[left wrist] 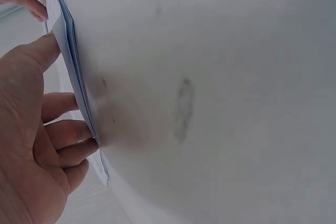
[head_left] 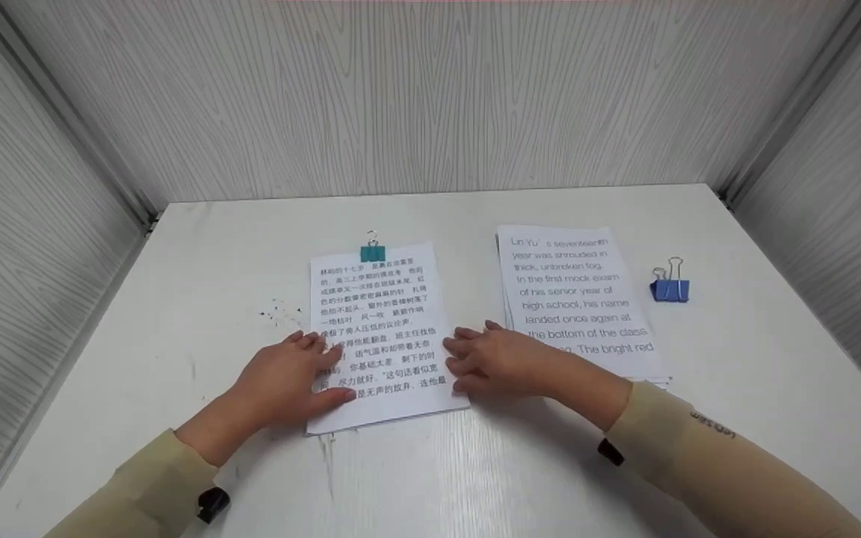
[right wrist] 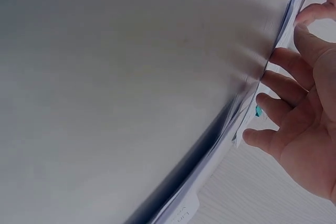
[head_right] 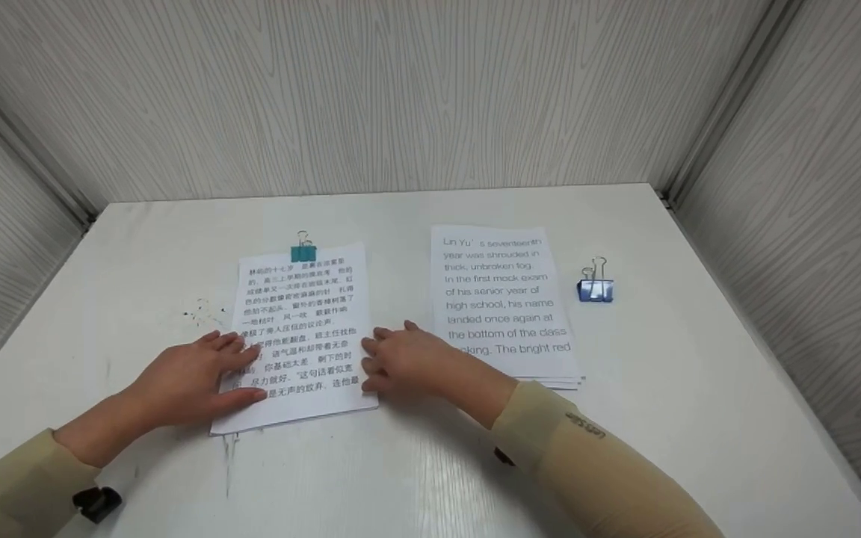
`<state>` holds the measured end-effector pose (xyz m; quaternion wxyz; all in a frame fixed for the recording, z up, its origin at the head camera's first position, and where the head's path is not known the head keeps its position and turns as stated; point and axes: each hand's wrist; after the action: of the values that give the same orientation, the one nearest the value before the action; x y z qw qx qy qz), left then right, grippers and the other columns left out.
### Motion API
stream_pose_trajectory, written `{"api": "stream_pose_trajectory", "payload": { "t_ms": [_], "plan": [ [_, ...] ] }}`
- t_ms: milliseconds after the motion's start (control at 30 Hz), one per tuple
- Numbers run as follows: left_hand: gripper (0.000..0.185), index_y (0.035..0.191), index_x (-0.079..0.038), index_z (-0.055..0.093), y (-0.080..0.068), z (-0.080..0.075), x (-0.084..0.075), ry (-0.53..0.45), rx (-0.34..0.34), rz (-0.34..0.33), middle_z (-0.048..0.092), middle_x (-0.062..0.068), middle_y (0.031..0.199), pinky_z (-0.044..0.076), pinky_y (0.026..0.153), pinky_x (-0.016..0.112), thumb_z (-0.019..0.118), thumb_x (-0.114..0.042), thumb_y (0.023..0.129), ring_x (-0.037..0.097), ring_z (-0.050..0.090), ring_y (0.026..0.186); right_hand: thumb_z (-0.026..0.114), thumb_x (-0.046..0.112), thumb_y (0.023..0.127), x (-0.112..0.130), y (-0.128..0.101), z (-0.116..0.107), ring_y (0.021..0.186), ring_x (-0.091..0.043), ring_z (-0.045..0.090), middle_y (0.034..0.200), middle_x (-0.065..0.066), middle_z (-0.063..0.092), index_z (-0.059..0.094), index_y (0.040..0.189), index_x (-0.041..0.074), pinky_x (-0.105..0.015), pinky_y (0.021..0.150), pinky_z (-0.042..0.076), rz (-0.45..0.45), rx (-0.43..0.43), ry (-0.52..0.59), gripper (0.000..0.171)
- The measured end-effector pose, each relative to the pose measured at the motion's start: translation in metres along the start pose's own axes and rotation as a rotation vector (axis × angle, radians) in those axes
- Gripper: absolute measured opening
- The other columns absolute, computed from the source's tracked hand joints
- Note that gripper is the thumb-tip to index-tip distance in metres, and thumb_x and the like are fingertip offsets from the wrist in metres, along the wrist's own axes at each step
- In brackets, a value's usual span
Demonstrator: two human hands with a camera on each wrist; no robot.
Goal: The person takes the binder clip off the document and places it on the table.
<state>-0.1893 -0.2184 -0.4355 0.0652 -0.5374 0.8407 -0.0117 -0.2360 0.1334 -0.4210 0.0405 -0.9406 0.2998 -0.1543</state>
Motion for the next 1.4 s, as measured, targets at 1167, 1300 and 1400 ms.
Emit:
{"api": "stream_pose_trajectory", "payload": {
  "t_ms": [1167,1300,1400],
  "plan": [
    [0.078,0.148,-0.003,0.062,0.0,0.006,-0.052,0.018,-0.004,0.129,0.059,0.03,0.146,0.041,0.117,0.057,0.062,-0.064,0.099,0.046,0.053,0.14,0.079,0.036,0.096,0.01,-0.059,0.02,0.145,-0.041,0.049,0.151,-0.02,0.059,0.078,0.125,0.007,-0.062,0.119,0.037,0.009,-0.078,-0.089,0.041],
    [0.079,0.148,-0.002,0.062,-0.002,0.007,-0.057,0.011,-0.003,0.14,0.059,0.031,0.146,0.038,0.12,0.054,0.061,-0.064,0.099,0.046,0.053,0.14,0.08,0.036,0.095,0.011,-0.063,0.02,0.144,-0.042,0.051,0.149,-0.02,0.06,0.078,0.124,0.007,-0.062,0.118,0.038,-0.005,-0.075,-0.113,0.041],
    [0.079,0.146,-0.001,0.063,-0.002,0.008,-0.06,0.01,-0.011,0.149,0.06,0.031,0.144,0.039,0.12,0.053,0.062,-0.064,0.099,0.046,0.055,0.138,0.081,0.036,0.094,0.012,-0.066,0.021,0.143,-0.042,0.052,0.148,-0.02,0.061,0.079,0.123,0.007,-0.062,0.117,0.038,-0.014,-0.078,-0.114,0.041]
  ]
}}
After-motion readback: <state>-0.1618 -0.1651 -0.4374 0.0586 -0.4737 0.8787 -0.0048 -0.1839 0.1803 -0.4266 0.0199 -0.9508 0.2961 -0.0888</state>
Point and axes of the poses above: each hand's wrist, its own y-axis towards the middle knuckle, its own z-axis out of the palm, x = y × z
